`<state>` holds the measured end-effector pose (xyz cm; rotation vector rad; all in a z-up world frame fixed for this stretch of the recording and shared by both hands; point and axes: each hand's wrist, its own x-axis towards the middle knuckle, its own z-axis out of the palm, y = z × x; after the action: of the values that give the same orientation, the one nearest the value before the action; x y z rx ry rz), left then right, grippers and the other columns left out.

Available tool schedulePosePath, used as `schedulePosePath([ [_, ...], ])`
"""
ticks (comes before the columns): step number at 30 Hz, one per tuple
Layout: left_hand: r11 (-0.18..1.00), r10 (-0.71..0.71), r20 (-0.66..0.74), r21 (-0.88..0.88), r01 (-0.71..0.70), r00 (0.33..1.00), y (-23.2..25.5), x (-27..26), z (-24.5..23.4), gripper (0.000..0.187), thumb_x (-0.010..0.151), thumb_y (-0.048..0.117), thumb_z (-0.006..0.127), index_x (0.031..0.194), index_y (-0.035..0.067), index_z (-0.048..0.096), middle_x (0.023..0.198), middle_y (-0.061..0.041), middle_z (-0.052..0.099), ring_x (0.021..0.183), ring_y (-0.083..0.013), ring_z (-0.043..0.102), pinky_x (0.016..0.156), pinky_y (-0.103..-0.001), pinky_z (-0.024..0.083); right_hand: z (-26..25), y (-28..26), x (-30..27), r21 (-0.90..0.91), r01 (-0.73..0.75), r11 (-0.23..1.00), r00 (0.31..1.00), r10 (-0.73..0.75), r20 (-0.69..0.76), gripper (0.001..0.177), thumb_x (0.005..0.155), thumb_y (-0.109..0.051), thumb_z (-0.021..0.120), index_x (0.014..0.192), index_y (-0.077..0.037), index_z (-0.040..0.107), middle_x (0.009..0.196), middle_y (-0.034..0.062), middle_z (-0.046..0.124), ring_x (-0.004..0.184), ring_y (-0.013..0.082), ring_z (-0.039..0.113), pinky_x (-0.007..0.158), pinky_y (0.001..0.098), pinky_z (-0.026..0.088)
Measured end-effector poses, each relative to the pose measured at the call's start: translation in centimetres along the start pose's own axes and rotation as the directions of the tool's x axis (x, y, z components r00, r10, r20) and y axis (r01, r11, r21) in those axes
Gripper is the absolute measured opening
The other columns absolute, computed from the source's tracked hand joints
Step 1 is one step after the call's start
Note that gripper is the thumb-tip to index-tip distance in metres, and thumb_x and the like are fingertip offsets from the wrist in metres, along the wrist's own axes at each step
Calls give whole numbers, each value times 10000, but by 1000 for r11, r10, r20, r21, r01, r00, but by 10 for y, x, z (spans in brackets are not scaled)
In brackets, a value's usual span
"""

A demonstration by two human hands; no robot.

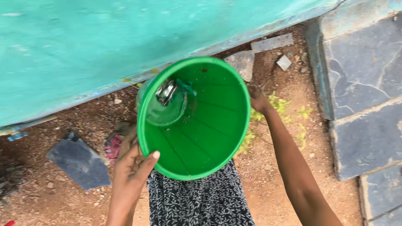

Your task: The person carries a green bucket containing paper and plastic waste from a building to an outdoor area and empties the contents onto the ground among some bushes.

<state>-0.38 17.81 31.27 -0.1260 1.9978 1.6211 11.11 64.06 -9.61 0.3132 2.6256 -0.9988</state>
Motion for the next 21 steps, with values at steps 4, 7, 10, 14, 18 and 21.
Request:
schedulePosePath([
  [4, 989, 123, 117, 74, -132, 986, 19, 37, 109, 219, 878, 109, 714, 1072, 7, 721, 1566, -173, 403, 1428, -253, 479, 967, -383, 559, -54, 17, -98, 787, -232, 571, 959, 270, 87, 779, 913, -501, 625, 1478, 8, 455, 1470, 281, 515, 1299, 400, 539, 1050, 500, 504],
  [7, 921, 328, 202, 148, -360, 923, -4, 92, 206, 237, 883, 214, 767, 1001, 13, 724, 1557, -224, 442, 1458, -347, 451, 1030, -468, 531, -140, -13, -147, 934, -78, 349, 926, 371, -61, 812, 949, -589, 459, 1499, 8, 420, 1440, 231, 560, 1300, 360, 576, 1045, 478, 546],
  [10, 836, 458, 290, 181, -518, 840, -41, 153, 298, 297, 881, 318, 803, 916, 35, 722, 1544, -231, 504, 1488, -396, 460, 1167, -539, 441, -205, -25, -179, 979, 120, 166, 906, 385, -177, 873, 985, -677, 292, 1519, 7, 385, 1409, 180, 605, 1302, 320, 614, 1040, 455, 588],
  [14, 869, 422, 393, 83, -489, 817, -99, 209, 389, 311, 875, 351, 778, 930, 48, 735, 1573, -229, 470, 1485, -387, 404, 1150, -518, 383, -214, 36, -183, 938, -53, 344, 750, 633, -190, 475, 1024, -228, 549, 1458, -87, 415, 1257, 122, 634, 1064, 267, 664, 872, 480, 600],
  [18, 951, 222, 538, 64, -302, 813, -172, 265, 435, 433, 988, 520, 597, 1203, 162, 713, 1524, -127, 595, 1413, -302, 552, 1193, -483, 434, -167, 126, -176, 952, 95, 290, 701, 660, -271, 355, 1048, -38, 534, 1401, -67, 502, 1223, 91, 659, 1036, 227, 718, 859, 445, 653],
  [21, 861, -243, 484, 506, -42, 841, -235, 301, 439, 624, 1149, 629, 467, 1319, 49, 620, 1253, -284, 680, 1207, -441, 664, 1098, -558, 550, -121, 173, -161, 966, 43, 256, 637, 737, -224, 260, 1035, 9, 522, 1283, -68, 521, 1182, 113, 678, 1029, 254, 749, 872, 427, 644],
])
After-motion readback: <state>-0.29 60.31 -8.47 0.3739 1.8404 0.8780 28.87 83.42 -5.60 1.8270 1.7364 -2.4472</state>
